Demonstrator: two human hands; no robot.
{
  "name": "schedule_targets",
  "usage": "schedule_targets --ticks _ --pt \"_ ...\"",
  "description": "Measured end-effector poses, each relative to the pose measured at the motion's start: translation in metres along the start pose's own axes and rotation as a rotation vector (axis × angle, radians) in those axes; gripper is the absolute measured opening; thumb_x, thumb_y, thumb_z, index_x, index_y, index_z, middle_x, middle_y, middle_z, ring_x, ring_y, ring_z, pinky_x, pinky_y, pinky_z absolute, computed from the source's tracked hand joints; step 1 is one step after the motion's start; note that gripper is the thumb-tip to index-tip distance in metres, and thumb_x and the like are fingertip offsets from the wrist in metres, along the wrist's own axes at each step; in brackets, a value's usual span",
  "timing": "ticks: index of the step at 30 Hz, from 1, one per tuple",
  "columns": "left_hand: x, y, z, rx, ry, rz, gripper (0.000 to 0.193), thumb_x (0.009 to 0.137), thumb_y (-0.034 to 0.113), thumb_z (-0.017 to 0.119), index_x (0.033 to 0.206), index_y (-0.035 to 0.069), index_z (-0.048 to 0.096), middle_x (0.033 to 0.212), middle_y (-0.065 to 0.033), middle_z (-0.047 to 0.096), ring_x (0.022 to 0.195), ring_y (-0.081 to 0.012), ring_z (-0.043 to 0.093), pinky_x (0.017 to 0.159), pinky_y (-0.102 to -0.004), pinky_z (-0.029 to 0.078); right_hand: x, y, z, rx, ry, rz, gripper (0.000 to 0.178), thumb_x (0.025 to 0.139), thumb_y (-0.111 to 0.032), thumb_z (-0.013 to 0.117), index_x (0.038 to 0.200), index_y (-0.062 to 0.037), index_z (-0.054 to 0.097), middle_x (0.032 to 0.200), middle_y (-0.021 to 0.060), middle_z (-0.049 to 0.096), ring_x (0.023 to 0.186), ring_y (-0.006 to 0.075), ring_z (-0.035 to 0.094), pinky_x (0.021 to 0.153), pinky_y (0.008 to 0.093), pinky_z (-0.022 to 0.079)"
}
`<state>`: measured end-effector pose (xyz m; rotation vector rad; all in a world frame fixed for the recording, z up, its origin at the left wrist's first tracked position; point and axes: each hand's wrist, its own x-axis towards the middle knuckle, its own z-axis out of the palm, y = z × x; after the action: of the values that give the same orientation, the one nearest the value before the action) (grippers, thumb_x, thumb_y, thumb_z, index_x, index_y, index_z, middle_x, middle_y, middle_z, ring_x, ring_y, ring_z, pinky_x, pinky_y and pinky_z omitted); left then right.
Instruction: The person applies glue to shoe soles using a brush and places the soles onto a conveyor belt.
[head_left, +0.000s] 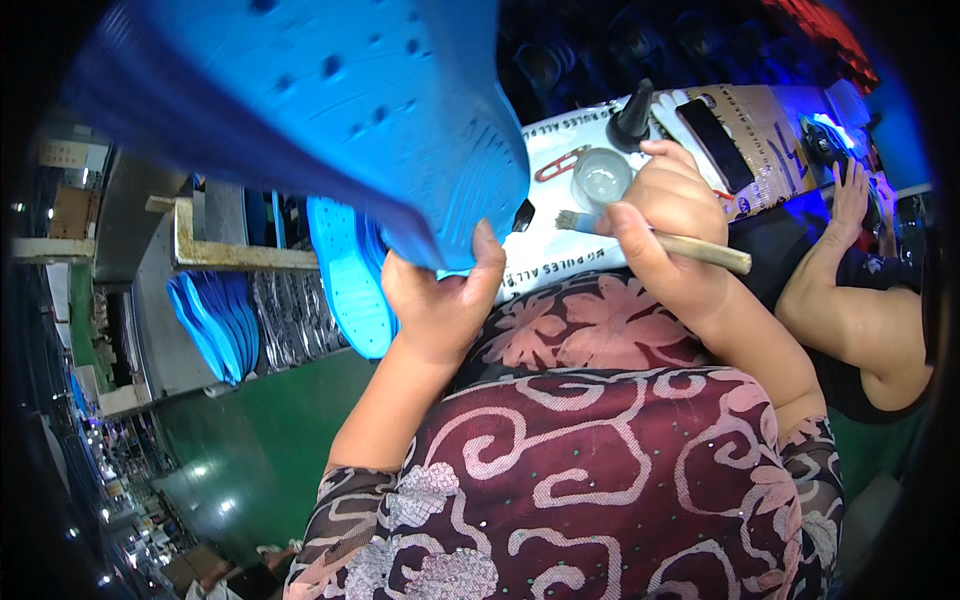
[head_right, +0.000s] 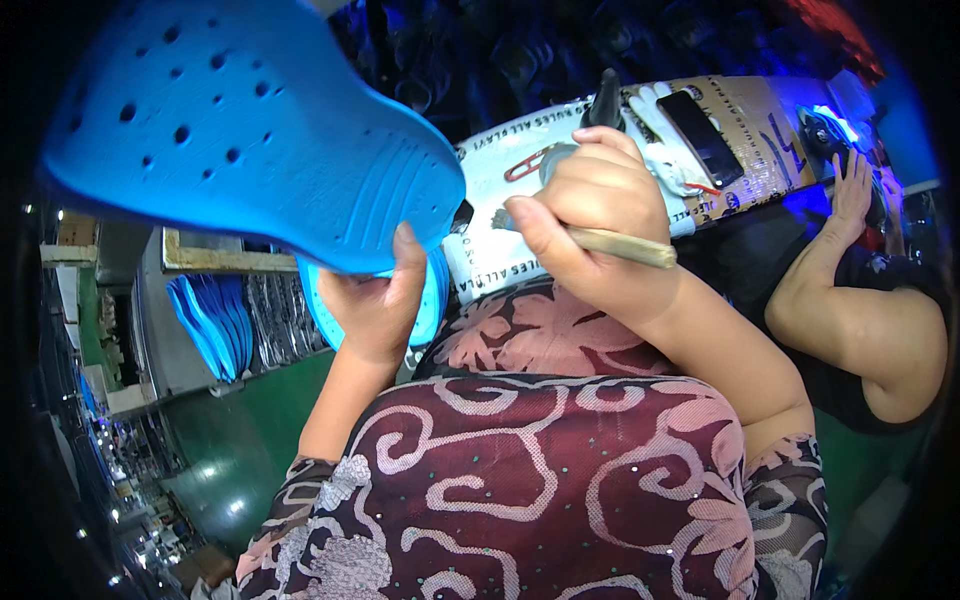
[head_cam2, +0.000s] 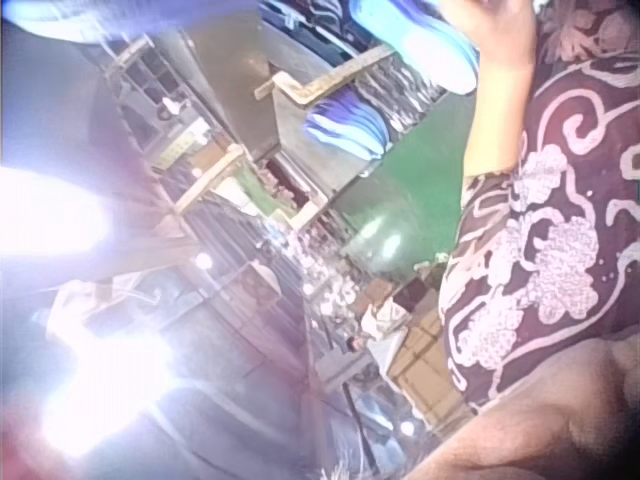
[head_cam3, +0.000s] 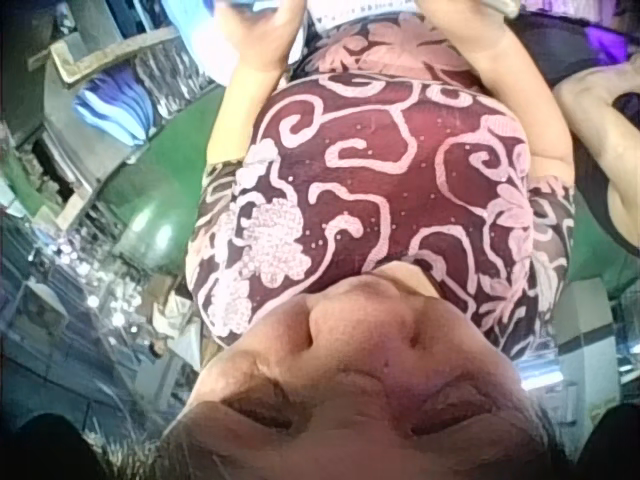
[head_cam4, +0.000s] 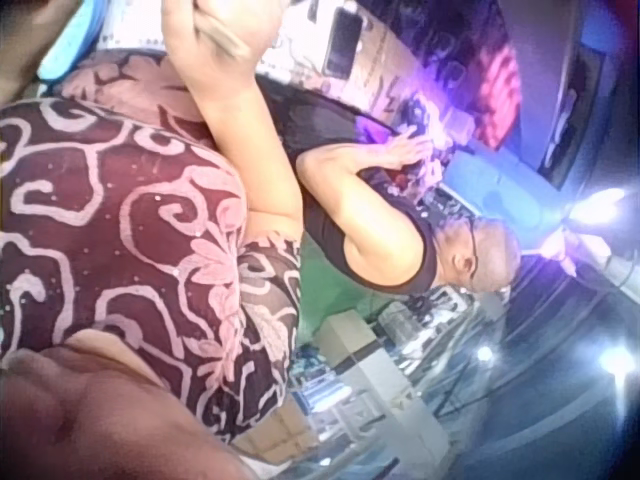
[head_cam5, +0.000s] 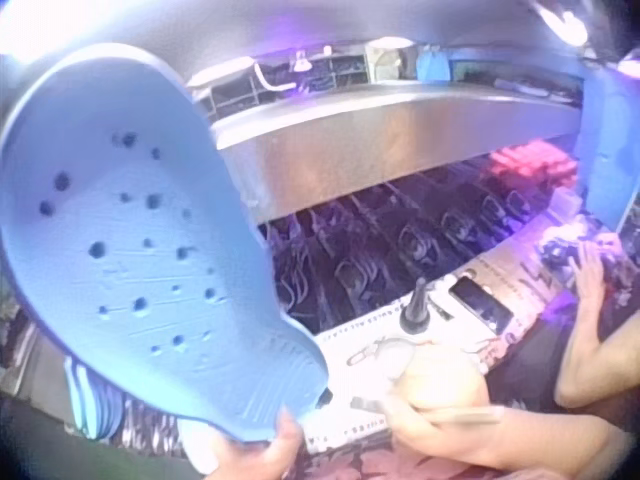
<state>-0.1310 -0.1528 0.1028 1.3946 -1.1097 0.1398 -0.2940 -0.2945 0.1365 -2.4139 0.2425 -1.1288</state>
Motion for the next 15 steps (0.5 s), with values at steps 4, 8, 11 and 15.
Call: schedule_targets --ticks 4,8,11,15 --pt "0.028 0.041 -0.013 -0.06 -0.067 -0.25 0.031 0.079 -0.004 0.063 0.109 -0.006 0.056 0.1 -0.0121 0.064 0.091 -0.0182 0.061 0.085 -0.0318 0.047 -0.012 0.006 -0.03 0.118 0.149 0.141 0.024 0.086 -0.009 0.058 0.062 -0.0055 0.062 0.06 0.0053 0.058 0.059 0.0224 0.052 0.08 0.0395 0.041" --pt "0.053 0.081 -0.022 -0.374 -0.18 -0.427 0.055 0.079 0.004 0.063 0.128 -0.007 0.04 0.113 -0.017 0.058 0.102 -0.0259 0.059 0.091 -0.0376 0.046 -0.053 0.032 -0.045 0.283 0.309 0.449 0.028 0.089 -0.012 0.055 0.065 -0.0026 0.062 0.062 0.0088 0.056 0.063 0.0235 0.053 0.063 0.0349 0.041" --pt "0.076 0.104 -0.013 -0.638 -0.554 -0.689 0.076 0.074 0.018 0.07 0.133 -0.011 0.03 0.118 -0.0193 0.055 0.1 -0.0264 0.059 0.086 -0.0362 0.048 -0.074 0.038 -0.061 0.247 0.285 0.506 0.034 0.094 -0.018 0.05 0.069 -0.0006 0.064 0.064 0.007 0.057 0.061 0.0178 0.054 0.057 0.0318 0.043" --pt "0.128 0.126 0.089 -0.755 -1.046 -0.734 0.082 0.069 0.018 0.068 0.137 -0.007 0.029 0.109 -0.0165 0.058 0.073 -0.0169 0.063 0.06 -0.0259 0.053 -0.108 0.051 -0.089 0.238 0.373 0.598 0.027 0.092 -0.013 0.051 0.071 0.0 0.062 0.062 0.0067 0.055 0.059 0.0162 0.052 0.056 0.0297 0.041"
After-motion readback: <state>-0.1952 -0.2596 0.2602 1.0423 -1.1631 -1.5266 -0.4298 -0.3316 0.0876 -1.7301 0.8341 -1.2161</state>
